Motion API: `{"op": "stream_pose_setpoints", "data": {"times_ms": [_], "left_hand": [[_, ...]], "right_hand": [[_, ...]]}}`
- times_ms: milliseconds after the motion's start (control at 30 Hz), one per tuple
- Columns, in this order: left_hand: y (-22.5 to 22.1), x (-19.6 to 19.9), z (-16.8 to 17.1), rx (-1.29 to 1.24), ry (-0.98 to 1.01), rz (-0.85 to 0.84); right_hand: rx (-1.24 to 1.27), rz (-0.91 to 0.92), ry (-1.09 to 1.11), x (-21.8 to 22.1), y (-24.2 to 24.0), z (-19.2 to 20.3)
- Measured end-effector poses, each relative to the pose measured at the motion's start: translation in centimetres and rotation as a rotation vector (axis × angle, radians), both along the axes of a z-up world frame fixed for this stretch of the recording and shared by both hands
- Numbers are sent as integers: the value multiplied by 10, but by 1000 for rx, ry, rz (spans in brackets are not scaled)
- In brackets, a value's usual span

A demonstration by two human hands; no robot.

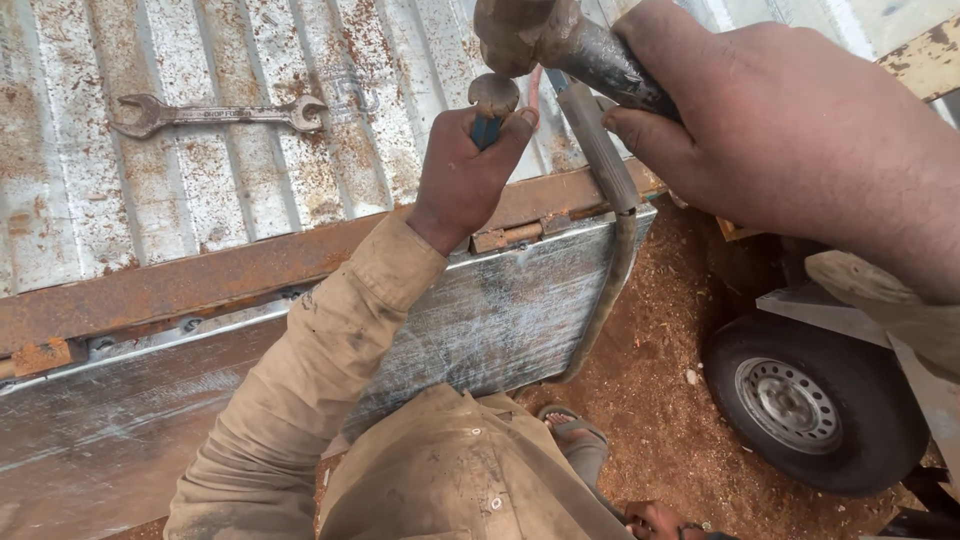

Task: Welding a metal panel and hinges onto the bed of a truck, followed by mechanical adjustment using a hammer and chisel.

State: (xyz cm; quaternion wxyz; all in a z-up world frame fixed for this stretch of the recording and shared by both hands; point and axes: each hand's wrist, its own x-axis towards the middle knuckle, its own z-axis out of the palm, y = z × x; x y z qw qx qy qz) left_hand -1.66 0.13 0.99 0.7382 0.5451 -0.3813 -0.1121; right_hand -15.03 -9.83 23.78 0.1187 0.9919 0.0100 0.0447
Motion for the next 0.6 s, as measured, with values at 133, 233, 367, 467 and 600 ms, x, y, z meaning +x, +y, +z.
{"op": "stream_pose_setpoints", "data": {"times_ms": [133,233,367,467,600], "left_hand": [[5,4,-2,-38,30,-14],[29,1,4,-81,110,4],[77,2,4,-246,175,53],[118,-7,17,-301,67,115],[146,-8,22,-165,-174,282]], "right_hand": [[60,-347,212,0,0,-10],[383,-301,76,-11,-28,-80],[545,-268,96,1,-33,-153],[393,-206,143,28,-25,-191],[307,-45,38,78,-39,-227]]}}
